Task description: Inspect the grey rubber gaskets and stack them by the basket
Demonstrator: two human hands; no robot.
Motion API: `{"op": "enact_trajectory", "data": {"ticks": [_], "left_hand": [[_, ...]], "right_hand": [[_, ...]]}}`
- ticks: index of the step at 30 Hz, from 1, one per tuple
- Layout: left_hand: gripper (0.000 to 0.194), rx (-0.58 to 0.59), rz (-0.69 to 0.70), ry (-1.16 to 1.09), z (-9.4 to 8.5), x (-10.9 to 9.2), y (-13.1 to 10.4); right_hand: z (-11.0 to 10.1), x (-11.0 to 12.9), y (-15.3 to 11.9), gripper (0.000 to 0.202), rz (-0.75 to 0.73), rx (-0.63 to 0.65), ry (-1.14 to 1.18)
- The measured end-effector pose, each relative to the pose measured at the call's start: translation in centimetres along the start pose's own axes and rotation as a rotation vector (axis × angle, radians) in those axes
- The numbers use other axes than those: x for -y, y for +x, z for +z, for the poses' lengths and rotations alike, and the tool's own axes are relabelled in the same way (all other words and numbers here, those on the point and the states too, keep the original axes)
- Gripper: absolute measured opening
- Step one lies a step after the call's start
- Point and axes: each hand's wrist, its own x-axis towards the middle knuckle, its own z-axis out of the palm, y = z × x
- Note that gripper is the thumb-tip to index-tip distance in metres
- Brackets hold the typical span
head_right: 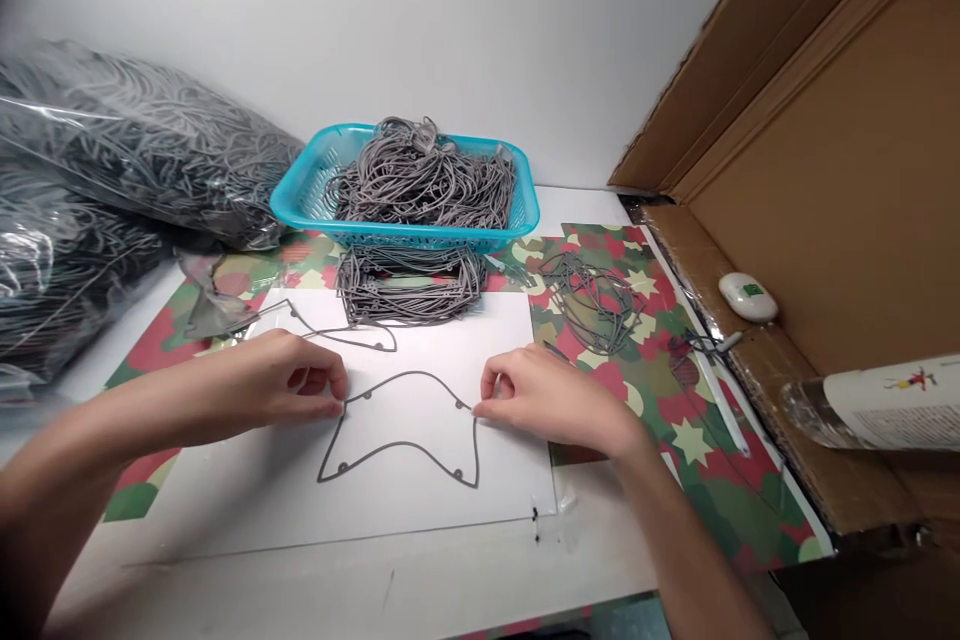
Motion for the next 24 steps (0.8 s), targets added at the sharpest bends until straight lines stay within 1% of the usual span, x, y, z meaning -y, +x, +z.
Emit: {"op": "enact_trajectory", "data": {"ticks": [6, 16, 24], "left_hand": [[0.017, -0.009, 0.01, 0.019, 0.5, -0.5, 0.3], [0.017, -0.059, 0.05, 0.005, 0.6, -1.0, 0.4], [0.02, -0.034, 0.026, 0.05, 0.6, -1.4, 0.2]], "right_hand": [[0.6, 0.2, 0.4, 0.014, -0.01, -0.031, -0.057], [0.7, 0.4, 0.3, 0.015, -0.022, -0.065, -0.063], [0.9, 0.4, 0.4, 0.017, -0.033, -0.062, -0.08]]}}
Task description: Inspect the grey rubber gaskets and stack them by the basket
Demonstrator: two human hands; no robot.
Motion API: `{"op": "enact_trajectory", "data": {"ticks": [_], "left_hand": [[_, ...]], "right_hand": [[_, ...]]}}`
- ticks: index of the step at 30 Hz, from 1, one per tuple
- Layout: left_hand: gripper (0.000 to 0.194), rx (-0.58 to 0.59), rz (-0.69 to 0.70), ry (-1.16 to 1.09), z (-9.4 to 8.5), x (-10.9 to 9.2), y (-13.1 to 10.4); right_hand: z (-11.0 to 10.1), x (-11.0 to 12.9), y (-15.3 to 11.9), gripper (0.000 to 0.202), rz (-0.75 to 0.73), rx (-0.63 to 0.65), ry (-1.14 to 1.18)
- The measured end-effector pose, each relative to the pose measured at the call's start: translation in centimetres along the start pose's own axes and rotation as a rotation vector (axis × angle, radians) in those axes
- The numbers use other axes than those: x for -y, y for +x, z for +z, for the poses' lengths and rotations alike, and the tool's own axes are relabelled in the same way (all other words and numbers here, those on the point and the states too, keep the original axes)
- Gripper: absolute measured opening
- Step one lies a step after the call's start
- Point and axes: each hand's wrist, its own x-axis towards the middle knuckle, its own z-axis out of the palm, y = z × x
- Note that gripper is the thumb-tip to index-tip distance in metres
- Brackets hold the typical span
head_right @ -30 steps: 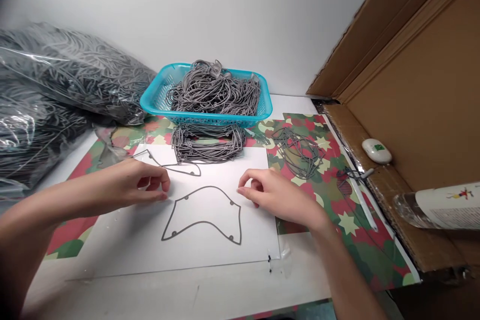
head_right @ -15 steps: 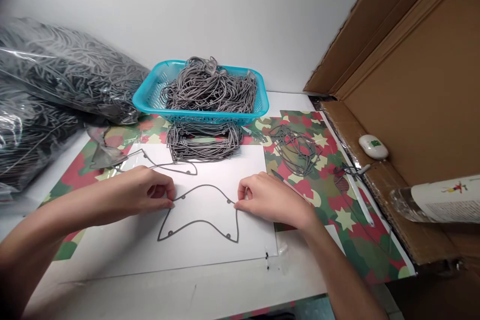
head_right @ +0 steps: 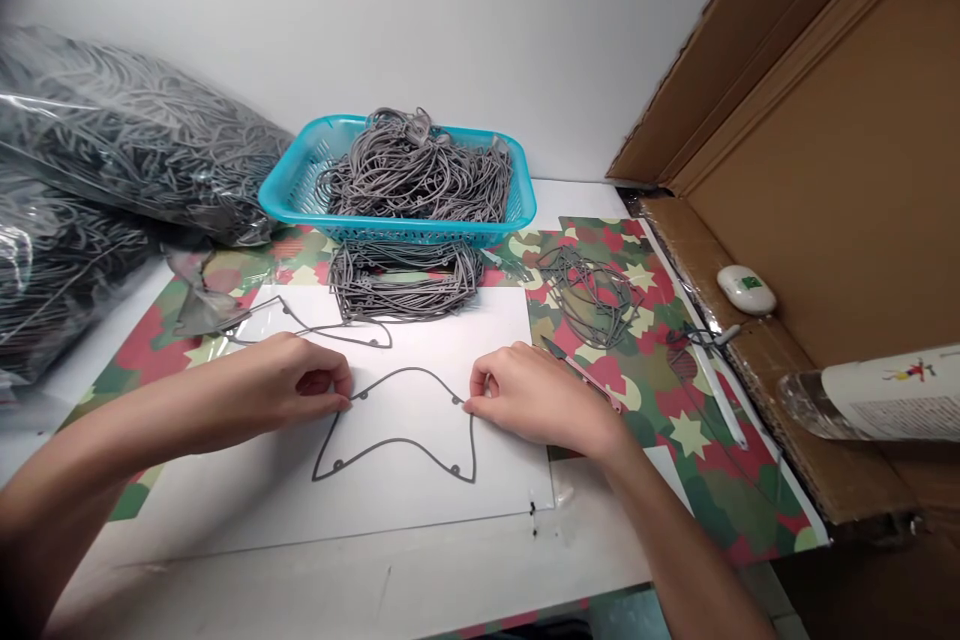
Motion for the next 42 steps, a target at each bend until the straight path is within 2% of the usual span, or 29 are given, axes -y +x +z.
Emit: {"op": "enact_trajectory", "data": {"ticks": [11, 20, 23, 26, 29, 32, 34, 38, 42], "left_hand": [[0.022, -0.015, 0.006, -0.023, -0.1, -0.4, 0.0], [0.025, 0.004, 0.013, 0.023, 0.0, 0.4, -0.2], [0.023, -0.068, -0.028, 0.104, -0.3, 1.0, -0.1], [0.02, -0.233, -0.075, 0.152, -0.6, 1.1, 0.1], [0.025, -0.379, 0.048, 0.087, -0.1, 0.1, 0.5], [0.02, -0.454, 0.301, 0.047, 1.6, -1.9, 1.0], [0.018, -0.457, 0.454, 0.096, 3.0, -3.1, 1.4], [0.02, -0.467, 0.524, 0.214, 5.2, -4.2, 1.9], [0.015, -0.515, 0.556, 0.203, 5.7, -3.9, 2.4]], "right_hand": [[0.0, 0.6, 0.1, 0.014, 0.013, -0.005, -0.013], [0.2, 0.6, 0.1, 0.012, 0.0, -0.007, -0.011], [0.3, 0.3, 0.1, 0.012, -0.005, -0.032, 0.001], [0.3, 0.1, 0.1, 0.012, 0.008, -0.088, 0.068], [0.2, 0.0, 0.2, 0.011, 0.013, -0.101, 0.137], [0.4, 0.1, 0.3, 0.006, 0.014, -0.072, 0.127], [0.6, 0.1, 0.4, 0.006, 0.003, -0.062, 0.098], [1.1, 0.4, 0.5, 0.014, -0.054, -0.062, 0.049], [1.4, 0.8, 0.3, 0.025, -0.098, -0.056, -0.03]]}}
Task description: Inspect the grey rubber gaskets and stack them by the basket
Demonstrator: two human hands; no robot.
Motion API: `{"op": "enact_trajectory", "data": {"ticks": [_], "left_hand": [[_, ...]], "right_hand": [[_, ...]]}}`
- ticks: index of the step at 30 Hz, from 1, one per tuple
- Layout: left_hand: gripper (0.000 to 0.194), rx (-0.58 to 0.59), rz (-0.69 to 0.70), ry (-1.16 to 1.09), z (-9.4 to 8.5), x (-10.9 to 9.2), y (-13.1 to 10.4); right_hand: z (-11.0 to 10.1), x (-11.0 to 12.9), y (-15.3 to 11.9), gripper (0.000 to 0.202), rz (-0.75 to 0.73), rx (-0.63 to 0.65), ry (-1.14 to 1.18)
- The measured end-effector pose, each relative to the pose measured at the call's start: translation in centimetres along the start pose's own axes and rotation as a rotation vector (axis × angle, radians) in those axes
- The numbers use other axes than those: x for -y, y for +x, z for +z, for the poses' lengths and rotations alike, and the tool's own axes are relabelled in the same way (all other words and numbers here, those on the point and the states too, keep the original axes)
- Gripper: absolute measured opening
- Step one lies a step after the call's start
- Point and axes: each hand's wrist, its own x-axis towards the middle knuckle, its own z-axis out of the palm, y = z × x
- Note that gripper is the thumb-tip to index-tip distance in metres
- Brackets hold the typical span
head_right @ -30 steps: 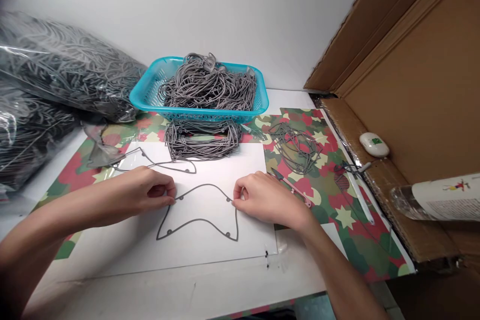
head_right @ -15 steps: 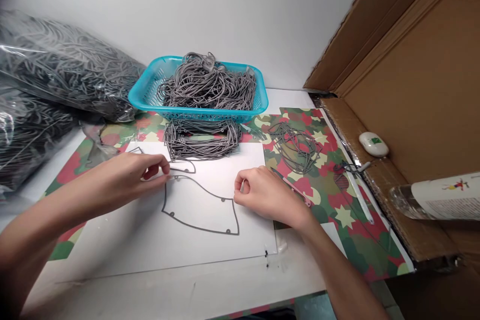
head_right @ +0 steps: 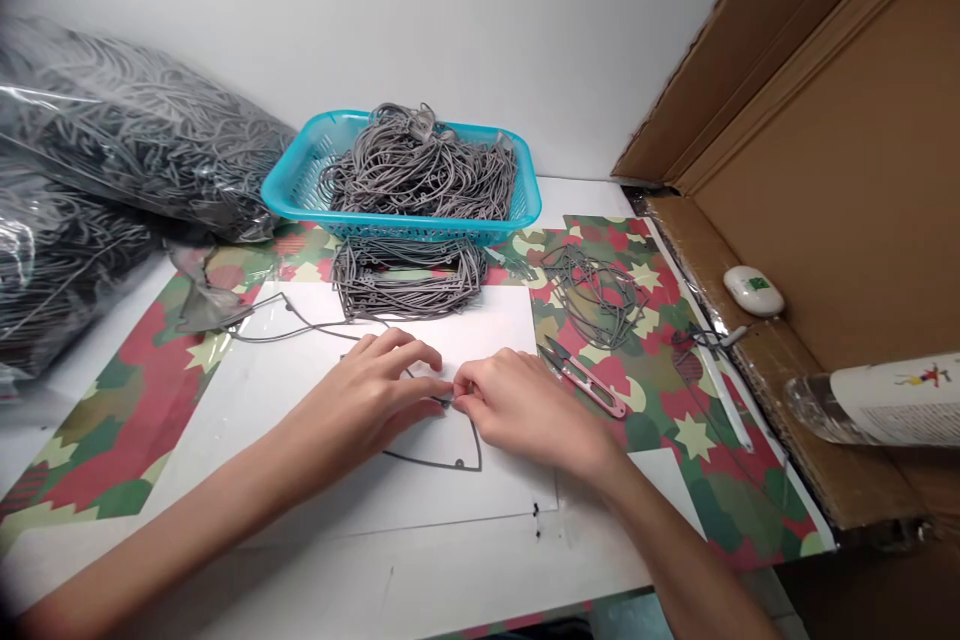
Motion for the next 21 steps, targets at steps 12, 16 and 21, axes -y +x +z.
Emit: {"op": "enact_trajectory", "data": {"ticks": [12, 16, 21], "left_hand": [[0.008, -0.233, -0.091, -0.566, -2.0, -0.7, 0.4], [0.008, -0.255, -0.129, -0.69, -2.9, -1.1, 0.5], [0.007, -0.271, -0.129, -0.752, -3.0, -1.3, 0.4]], "right_hand": [[-1.8, 0.2, -0.9, 0.017, -0.104, -0.071, 0.581], [-1.9, 0.5, -1.2, 0.014, -0.128, -0.005, 0.742], [-1.8, 0.5, -1.3, 0.014, -0.124, 0.013, 0.87]]}}
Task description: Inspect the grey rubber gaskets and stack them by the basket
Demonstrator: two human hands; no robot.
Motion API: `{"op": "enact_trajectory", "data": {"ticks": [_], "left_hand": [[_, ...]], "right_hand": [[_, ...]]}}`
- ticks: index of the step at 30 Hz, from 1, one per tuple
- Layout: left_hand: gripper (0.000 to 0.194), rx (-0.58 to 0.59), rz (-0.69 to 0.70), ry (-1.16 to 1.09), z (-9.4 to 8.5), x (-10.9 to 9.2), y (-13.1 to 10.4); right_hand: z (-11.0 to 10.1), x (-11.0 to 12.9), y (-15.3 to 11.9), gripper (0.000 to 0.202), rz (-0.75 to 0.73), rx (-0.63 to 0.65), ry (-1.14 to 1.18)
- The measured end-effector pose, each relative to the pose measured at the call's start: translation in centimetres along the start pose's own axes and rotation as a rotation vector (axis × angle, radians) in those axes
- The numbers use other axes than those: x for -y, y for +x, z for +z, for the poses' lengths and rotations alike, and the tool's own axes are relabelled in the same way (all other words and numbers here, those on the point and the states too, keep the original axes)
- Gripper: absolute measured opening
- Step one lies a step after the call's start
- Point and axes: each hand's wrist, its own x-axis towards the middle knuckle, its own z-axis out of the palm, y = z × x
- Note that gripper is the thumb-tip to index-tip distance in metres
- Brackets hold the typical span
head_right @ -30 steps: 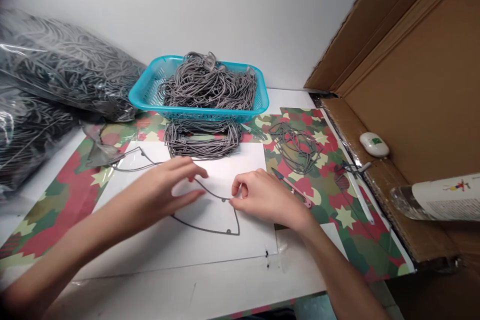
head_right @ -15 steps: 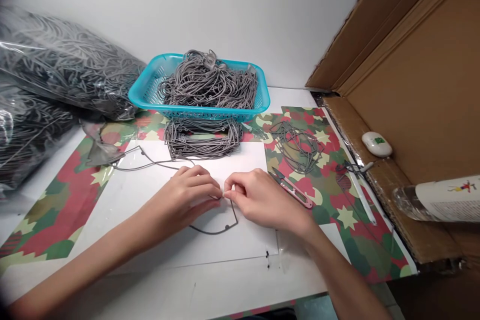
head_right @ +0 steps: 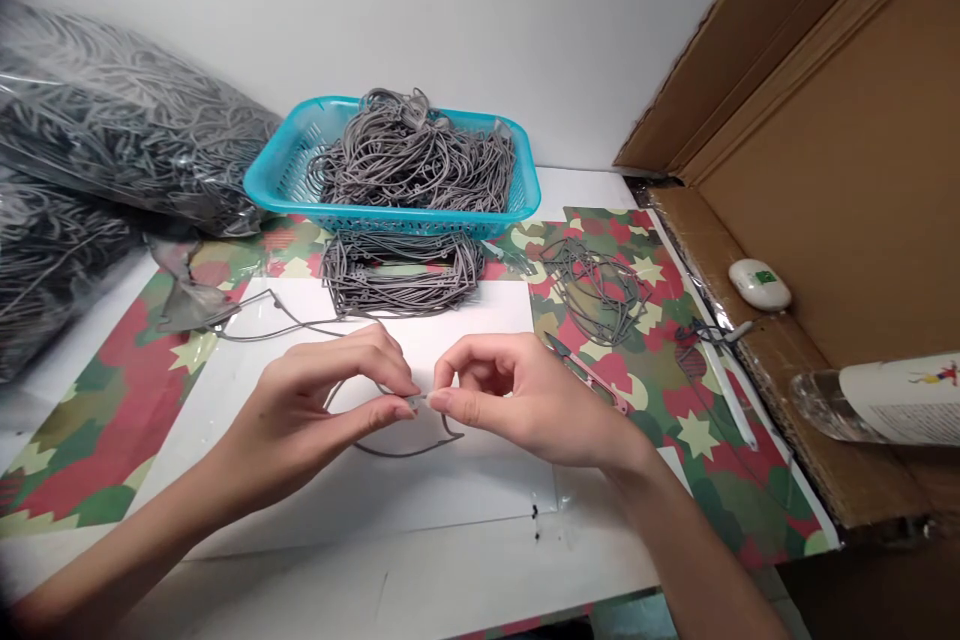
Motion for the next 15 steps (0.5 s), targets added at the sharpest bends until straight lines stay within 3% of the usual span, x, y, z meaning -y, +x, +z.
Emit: {"op": "enact_trajectory", "data": {"ticks": [15], "left_hand": [[0.008, 0.013, -0.017, -0.02, -0.05, -0.17, -0.25]], "right_hand": [[0.34, 0.16, -0.14, 0.016, 0.027, -0.054, -0.062]]}}
